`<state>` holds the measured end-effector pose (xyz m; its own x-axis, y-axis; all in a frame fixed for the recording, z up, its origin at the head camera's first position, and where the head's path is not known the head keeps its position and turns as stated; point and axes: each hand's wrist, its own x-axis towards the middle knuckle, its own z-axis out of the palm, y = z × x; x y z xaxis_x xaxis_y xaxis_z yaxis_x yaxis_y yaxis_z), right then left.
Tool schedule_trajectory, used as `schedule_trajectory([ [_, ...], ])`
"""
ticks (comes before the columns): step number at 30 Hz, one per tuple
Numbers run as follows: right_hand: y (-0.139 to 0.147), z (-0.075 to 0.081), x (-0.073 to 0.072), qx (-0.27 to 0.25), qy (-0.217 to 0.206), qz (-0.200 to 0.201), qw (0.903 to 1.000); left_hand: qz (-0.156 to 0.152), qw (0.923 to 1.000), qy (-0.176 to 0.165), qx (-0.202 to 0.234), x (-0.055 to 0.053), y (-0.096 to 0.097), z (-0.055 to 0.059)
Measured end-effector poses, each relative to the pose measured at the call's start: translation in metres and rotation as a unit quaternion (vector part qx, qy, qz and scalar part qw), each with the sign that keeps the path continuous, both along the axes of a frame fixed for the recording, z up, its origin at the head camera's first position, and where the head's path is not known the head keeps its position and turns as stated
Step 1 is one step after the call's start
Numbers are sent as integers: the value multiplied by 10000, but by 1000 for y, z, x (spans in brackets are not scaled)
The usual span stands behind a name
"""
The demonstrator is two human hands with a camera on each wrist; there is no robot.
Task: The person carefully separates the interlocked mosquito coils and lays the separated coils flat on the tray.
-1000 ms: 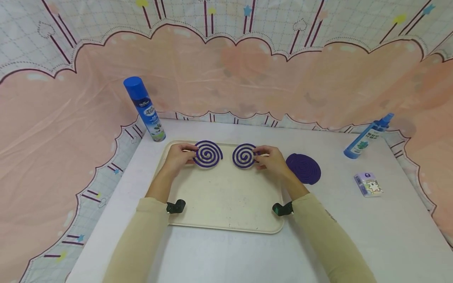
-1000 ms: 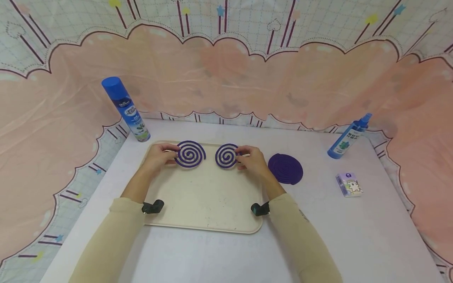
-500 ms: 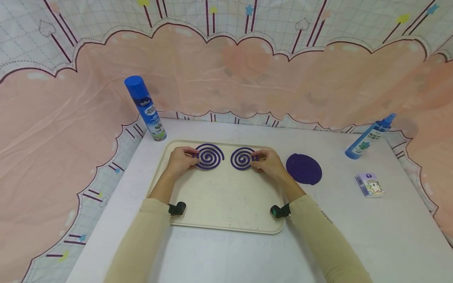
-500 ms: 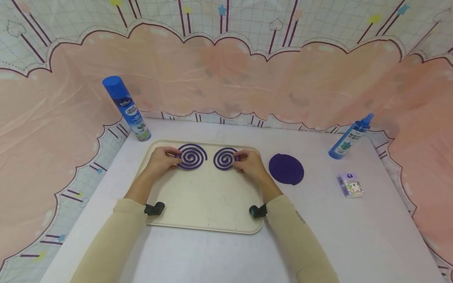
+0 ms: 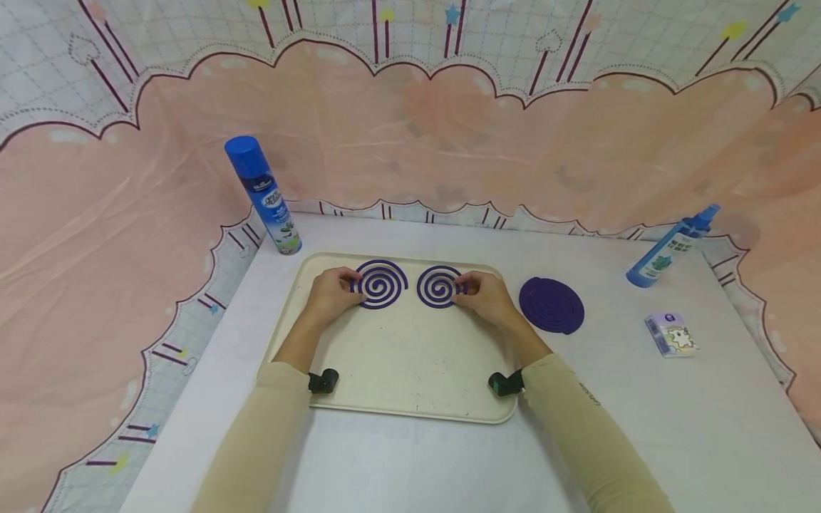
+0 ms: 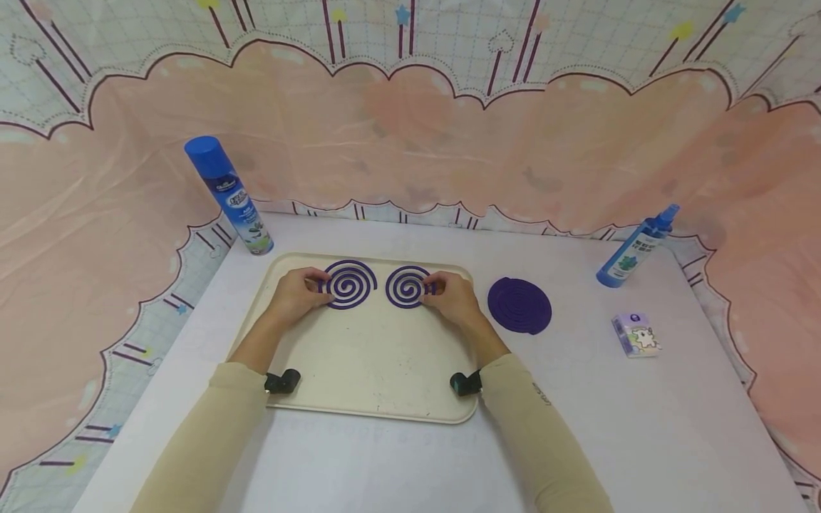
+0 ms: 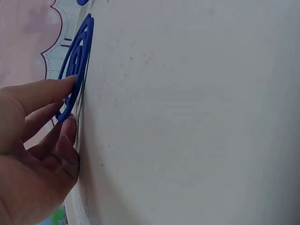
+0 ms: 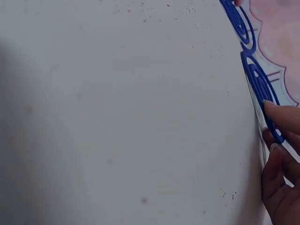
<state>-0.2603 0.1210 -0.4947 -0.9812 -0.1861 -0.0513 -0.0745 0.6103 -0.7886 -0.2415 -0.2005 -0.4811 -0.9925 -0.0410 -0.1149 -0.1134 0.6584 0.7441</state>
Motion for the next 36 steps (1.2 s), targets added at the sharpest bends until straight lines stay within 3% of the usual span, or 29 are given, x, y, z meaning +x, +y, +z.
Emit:
schedule_trajectory([
  [10, 0, -3, 2, 316, 221, 52, 9992, -83, 9997, 183, -139, 2, 0, 0],
  [36, 0, -3, 3, 452, 190, 6, 9988, -116, 9994, 123, -315, 4, -1, 2],
])
